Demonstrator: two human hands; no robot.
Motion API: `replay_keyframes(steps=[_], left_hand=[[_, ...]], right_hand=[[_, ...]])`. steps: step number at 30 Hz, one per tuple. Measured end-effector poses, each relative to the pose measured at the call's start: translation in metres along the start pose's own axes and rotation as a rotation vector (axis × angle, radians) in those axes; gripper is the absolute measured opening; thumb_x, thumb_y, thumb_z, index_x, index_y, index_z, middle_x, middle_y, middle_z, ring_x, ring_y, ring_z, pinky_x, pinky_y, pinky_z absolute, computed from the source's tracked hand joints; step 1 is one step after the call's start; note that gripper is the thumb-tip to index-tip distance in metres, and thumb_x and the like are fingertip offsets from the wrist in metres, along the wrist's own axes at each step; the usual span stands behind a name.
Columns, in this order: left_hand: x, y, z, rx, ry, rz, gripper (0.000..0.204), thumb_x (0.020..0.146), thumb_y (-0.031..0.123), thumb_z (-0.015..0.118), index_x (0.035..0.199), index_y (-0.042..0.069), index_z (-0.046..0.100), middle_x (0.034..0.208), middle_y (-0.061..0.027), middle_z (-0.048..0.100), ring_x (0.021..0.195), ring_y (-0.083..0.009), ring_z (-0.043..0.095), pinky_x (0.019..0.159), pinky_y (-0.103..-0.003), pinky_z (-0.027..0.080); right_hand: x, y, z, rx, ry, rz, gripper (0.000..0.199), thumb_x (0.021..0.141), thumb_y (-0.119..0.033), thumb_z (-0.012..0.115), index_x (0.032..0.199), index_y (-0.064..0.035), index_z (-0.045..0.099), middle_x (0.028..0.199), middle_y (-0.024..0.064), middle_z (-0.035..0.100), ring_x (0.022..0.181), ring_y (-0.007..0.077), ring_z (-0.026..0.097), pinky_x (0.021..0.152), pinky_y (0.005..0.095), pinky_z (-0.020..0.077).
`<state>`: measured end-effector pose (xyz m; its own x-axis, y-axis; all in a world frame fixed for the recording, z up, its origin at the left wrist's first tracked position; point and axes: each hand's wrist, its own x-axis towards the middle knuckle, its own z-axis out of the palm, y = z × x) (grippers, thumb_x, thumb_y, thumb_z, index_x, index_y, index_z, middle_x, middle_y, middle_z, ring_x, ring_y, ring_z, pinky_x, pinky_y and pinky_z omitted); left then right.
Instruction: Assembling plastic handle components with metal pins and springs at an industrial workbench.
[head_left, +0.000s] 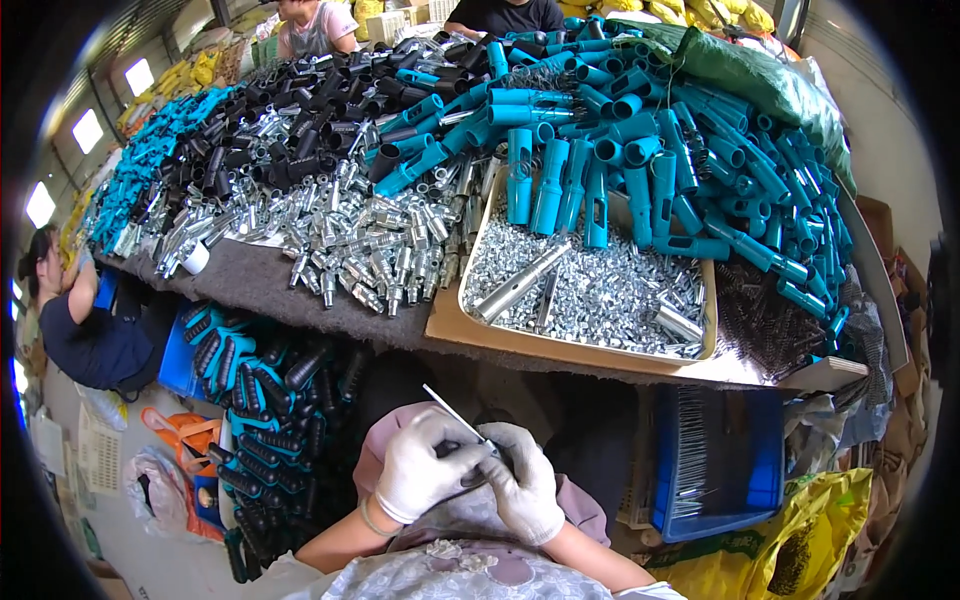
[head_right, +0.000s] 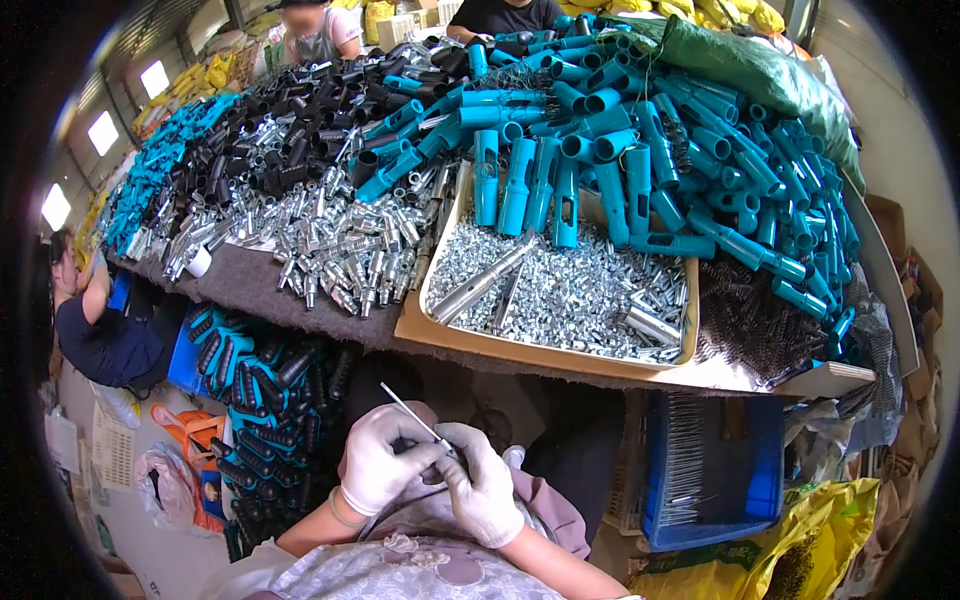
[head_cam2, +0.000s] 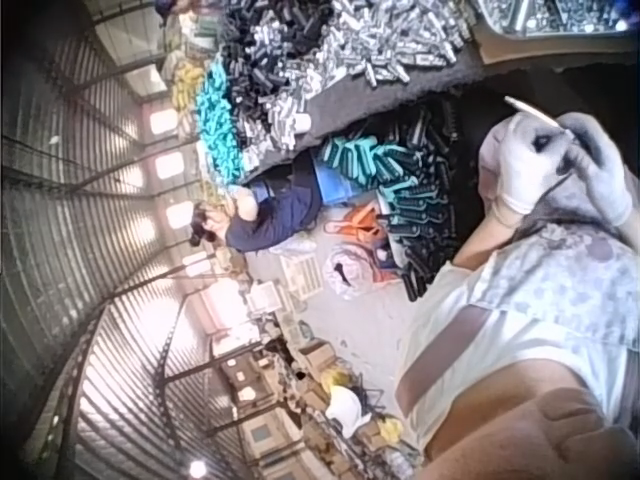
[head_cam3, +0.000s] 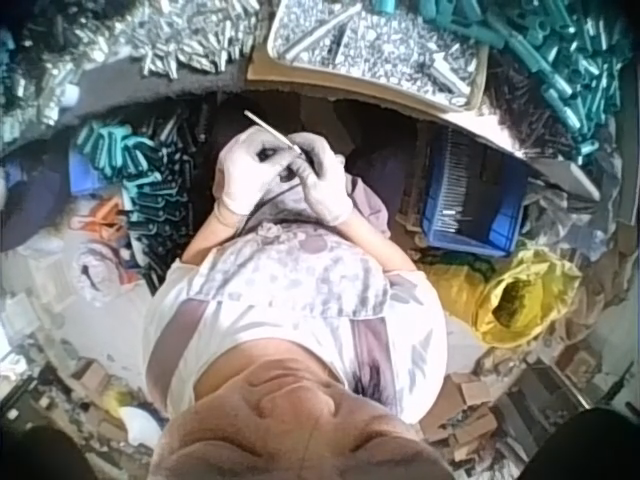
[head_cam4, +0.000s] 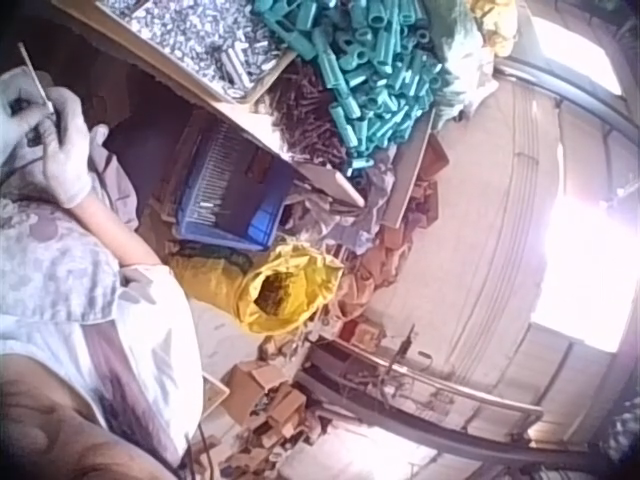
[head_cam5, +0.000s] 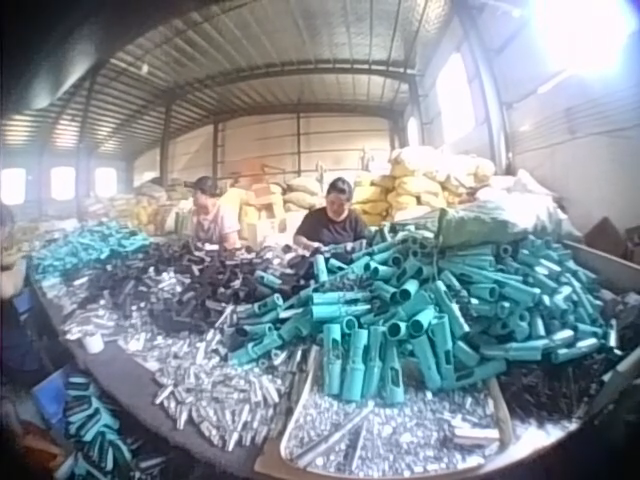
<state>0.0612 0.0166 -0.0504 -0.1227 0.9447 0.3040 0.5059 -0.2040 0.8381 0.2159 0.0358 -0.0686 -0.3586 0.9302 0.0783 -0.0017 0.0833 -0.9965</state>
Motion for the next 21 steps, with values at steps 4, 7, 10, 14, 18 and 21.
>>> replay_keyframes(steps=[4, 7, 10, 14, 18, 21], left_hand=[[-0.002, -0.013, -0.004, -0.667, -0.183, -0.556, 0.044, 0.077, 0.011, 0.079, 0.113, -0.003, 0.06, 0.094, -0.0031, 0.063, 0.079, -0.01, 0.059, 0.065, -0.023, 0.048], [-0.003, -0.01, -0.006, -0.746, -0.202, -0.547, 0.044, 0.081, 0.013, 0.075, 0.119, -0.003, 0.059, 0.095, -0.0039, 0.062, 0.075, -0.0098, 0.058, 0.063, -0.02, 0.046], [0.0, -0.009, -0.017, -0.504, -0.129, -0.321, 0.018, 0.086, 0.009, 0.067, 0.098, -0.005, 0.068, 0.085, -0.0083, 0.066, 0.073, -0.0156, 0.062, 0.064, -0.025, 0.048], [0.007, 0.013, -0.017, -0.173, -0.032, 0.006, 0.01, 0.084, 0.002, 0.065, 0.085, -0.005, 0.071, 0.078, -0.0126, 0.068, 0.069, -0.0207, 0.065, 0.062, -0.028, 0.05], [0.003, 0.015, -0.008, -0.352, 0.08, -0.259, 0.008, 0.085, 0.0, 0.065, 0.085, -0.005, 0.071, 0.074, -0.0105, 0.068, 0.066, -0.017, 0.065, 0.059, -0.027, 0.05], [0.003, 0.016, -0.001, -0.344, 0.117, -0.211, 0.009, 0.088, 0.001, 0.065, 0.086, -0.006, 0.071, 0.073, -0.0089, 0.068, 0.063, -0.0127, 0.064, 0.057, -0.026, 0.049]], right_hand=[[-0.001, 0.004, -0.006, 0.111, -0.167, -0.042, 0.027, 0.095, 0.002, 0.055, 0.122, 0.0033, 0.052, 0.096, 0.0098, 0.063, 0.08, 0.0132, 0.065, 0.073, 0.0269, 0.0538], [-0.001, 0.006, -0.005, 0.277, -0.159, 0.13, 0.023, 0.095, 0.001, 0.055, 0.118, 0.0046, 0.054, 0.089, 0.0099, 0.064, 0.07, 0.0136, 0.062, 0.065, 0.027, 0.0525], [0.0, 0.008, -0.007, 0.319, -0.15, 0.214, 0.021, 0.094, 0.002, 0.056, 0.115, 0.0055, 0.055, 0.084, 0.0112, 0.064, 0.063, 0.015, 0.061, 0.058, 0.0275, 0.0513], [0.003, 0.001, -0.009, 0.352, -0.101, 0.265, 0.016, 0.094, 0.003, 0.055, 0.111, 0.0052, 0.056, 0.084, 0.012, 0.063, 0.059, 0.0145, 0.059, 0.054, 0.0275, 0.0501], [0.001, 0.008, -0.01, 0.313, -0.052, 0.14, 0.012, 0.094, 0.003, 0.055, 0.106, 0.0045, 0.056, 0.081, 0.011, 0.063, 0.057, 0.0136, 0.058, 0.053, 0.0269, 0.0497], [0.007, 0.011, -0.02, 0.104, -0.023, 0.082, 0.013, 0.091, -0.003, 0.062, 0.103, 0.0011, 0.062, 0.072, 0.0064, 0.066, 0.062, 0.0098, 0.063, 0.058, 0.0258, 0.0516]])
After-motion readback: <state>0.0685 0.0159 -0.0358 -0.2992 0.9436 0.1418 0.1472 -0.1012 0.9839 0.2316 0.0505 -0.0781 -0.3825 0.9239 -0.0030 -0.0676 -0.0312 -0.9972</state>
